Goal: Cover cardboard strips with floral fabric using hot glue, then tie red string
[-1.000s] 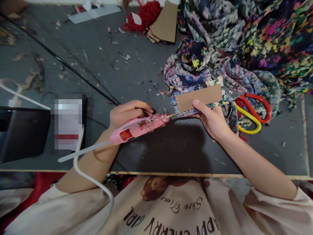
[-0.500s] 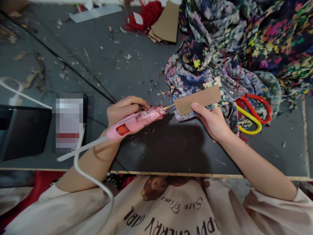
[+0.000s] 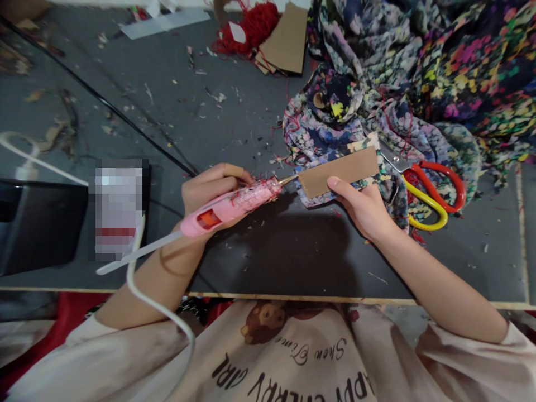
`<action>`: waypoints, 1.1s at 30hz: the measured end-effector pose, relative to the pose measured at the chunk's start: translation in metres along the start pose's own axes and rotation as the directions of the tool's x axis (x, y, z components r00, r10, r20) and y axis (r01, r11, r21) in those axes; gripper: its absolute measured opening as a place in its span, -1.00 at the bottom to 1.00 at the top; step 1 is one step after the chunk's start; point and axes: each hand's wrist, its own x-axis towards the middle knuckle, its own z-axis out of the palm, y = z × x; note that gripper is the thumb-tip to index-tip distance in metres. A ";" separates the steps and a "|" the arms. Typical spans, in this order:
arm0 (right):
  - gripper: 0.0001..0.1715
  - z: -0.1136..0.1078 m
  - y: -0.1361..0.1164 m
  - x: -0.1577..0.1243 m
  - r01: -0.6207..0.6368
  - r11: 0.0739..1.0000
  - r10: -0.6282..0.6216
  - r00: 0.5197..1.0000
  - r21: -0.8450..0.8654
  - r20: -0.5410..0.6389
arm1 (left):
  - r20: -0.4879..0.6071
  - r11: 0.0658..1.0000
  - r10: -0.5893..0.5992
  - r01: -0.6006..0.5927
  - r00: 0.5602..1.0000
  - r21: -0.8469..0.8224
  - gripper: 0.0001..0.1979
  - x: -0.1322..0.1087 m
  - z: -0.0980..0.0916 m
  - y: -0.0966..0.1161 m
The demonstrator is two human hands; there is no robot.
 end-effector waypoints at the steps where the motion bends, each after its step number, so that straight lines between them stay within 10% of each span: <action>1: -0.46 0.000 0.000 0.000 0.003 1.000 -0.003 1.000 0.001 0.003 | -0.004 1.000 0.001 -0.001 1.000 0.003 -0.72 0.000 0.000 0.000; 19: -0.32 -0.003 0.001 0.000 0.008 1.000 -0.007 1.000 -0.001 0.016 | 0.078 0.997 -0.063 0.059 0.995 0.050 -0.69 -0.001 -0.002 -0.001; 25: -0.34 0.000 -0.002 0.000 -0.021 1.000 0.021 1.000 0.007 -0.006 | -0.144 0.998 -0.024 0.031 0.989 0.046 -0.89 0.000 0.001 -0.005; 33: -0.30 0.000 -0.003 0.001 -0.011 1.000 0.010 1.000 -0.011 -0.018 | -0.311 0.915 -0.224 0.309 0.924 0.260 -0.84 -0.013 0.002 -0.048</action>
